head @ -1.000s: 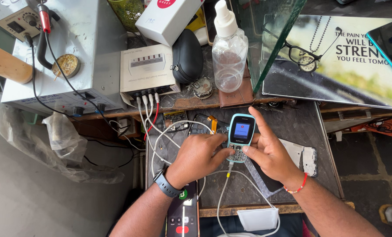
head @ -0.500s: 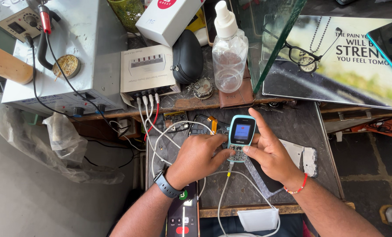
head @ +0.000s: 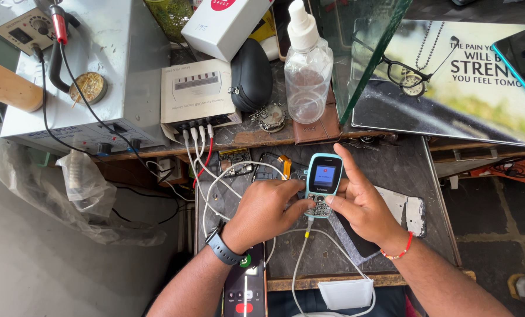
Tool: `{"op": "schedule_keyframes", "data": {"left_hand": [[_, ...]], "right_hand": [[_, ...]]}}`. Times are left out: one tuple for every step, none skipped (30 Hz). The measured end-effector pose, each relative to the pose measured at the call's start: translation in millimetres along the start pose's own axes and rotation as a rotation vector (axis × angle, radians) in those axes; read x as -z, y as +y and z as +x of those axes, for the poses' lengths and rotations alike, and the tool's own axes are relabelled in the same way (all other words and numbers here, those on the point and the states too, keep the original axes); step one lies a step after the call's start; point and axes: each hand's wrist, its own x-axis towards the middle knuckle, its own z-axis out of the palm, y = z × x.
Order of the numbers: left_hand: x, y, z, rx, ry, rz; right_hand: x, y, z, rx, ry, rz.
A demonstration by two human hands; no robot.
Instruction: The person disassembles a smartphone, removing the back cover and battery, and then inspects the internal components. They subsequently handle a light blue feature phone, connecting it to a charging cable and testing its functionality by pressing buttons and observing the screen.
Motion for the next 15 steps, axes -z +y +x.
{"op": "schedule_keyframes", "data": {"left_hand": [[0.3, -0.2, 0.0, 0.000, 0.002, 0.003], [0.6, -0.2, 0.2, -0.001, 0.003, 0.006], [0.5, -0.1, 0.2, -0.004, 0.003, 0.005], [0.3, 0.1, 0.4, -0.007, 0.003, 0.003], [0.3, 0.2, 0.5, -0.010, 0.004, 0.002], [0.4, 0.2, 0.6, -0.004, -0.001, 0.002], [0.7, 0.3, 0.6, 0.003, -0.006, 0.002], [0.9, 0.3, 0.5, 0.010, -0.011, 0.002], [0.9, 0.4, 0.6, 0.006, -0.007, -0.001], [0.8, 0.5, 0.6, 0.003, -0.002, -0.003], [0.7, 0.5, 0.4, 0.001, 0.003, -0.004], [0.3, 0.5, 0.5, -0.008, 0.003, -0.005], [0.7, 0.2, -0.1, -0.010, 0.009, 0.002], [1.2, -0.1, -0.9, -0.011, 0.015, 0.009], [1.4, -0.2, -1.8, -0.012, 0.017, 0.009]], "right_hand": [[-0.4, -0.5, 0.4, 0.007, 0.000, 0.001], [-0.7, -0.8, 0.8, 0.003, 0.002, 0.003], [-0.9, -0.8, 1.0, -0.003, 0.004, 0.004], [-1.0, -0.7, 0.9, -0.008, 0.006, 0.006], [-1.0, -0.6, 0.8, -0.001, 0.006, 0.002], [-1.0, -0.5, 0.7, 0.005, 0.007, -0.001], [-1.1, -0.4, 0.5, 0.011, 0.007, -0.004], [-1.0, -0.2, 0.4, 0.009, 0.008, -0.002], [-0.8, 0.0, 0.1, 0.007, 0.010, 0.000], [-0.5, 0.3, -0.2, 0.005, 0.011, 0.002], [-0.1, 0.9, -0.5, 0.020, 0.013, 0.006], [0.1, 1.2, -1.3, 0.035, 0.014, 0.010], [-0.9, 2.2, 0.2, 0.049, 0.004, 0.018], [-1.2, 1.9, 0.0, 0.061, 0.007, 0.024], [-0.6, 0.9, 0.2, 0.073, -0.001, 0.033]]}}
